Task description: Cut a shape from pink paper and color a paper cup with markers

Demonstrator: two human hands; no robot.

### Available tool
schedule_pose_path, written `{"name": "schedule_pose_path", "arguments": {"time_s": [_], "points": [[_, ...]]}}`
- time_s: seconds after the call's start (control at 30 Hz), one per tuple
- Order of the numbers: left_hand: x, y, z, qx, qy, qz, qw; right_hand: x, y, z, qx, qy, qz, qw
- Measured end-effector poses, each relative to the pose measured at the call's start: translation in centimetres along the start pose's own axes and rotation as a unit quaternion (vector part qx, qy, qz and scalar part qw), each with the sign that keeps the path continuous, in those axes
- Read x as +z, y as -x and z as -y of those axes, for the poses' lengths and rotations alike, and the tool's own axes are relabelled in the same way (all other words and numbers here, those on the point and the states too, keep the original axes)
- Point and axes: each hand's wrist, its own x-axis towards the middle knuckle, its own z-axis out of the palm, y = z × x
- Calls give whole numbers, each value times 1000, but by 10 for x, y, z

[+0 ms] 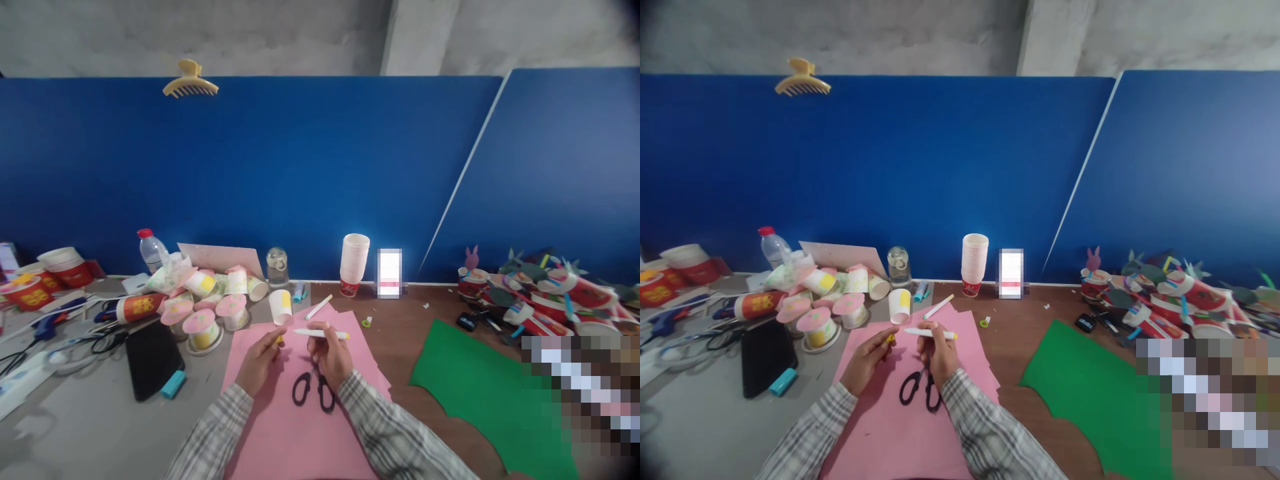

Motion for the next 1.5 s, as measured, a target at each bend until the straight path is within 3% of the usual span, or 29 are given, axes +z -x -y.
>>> {"name": "schedule_pose_path", "arguments": {"time_s": [0.2,0.6,0.97,1.23,1.5], "points": [[4,3,2,33,17,10,999,-1,2,-5,42,-8,3,999],[7,9,-5,48,-75,47,995,2,5,-2,92,-4,11,996],[12,17,-4,139,-215,25,966,8,6,3,123,-36,7,992],[21,25,-3,175,-240,-7,955,14,12,7,146,-36,0,989],[29,34,0,208,-260,-28,943,24,22,15,114,-34,-10,993]]}}
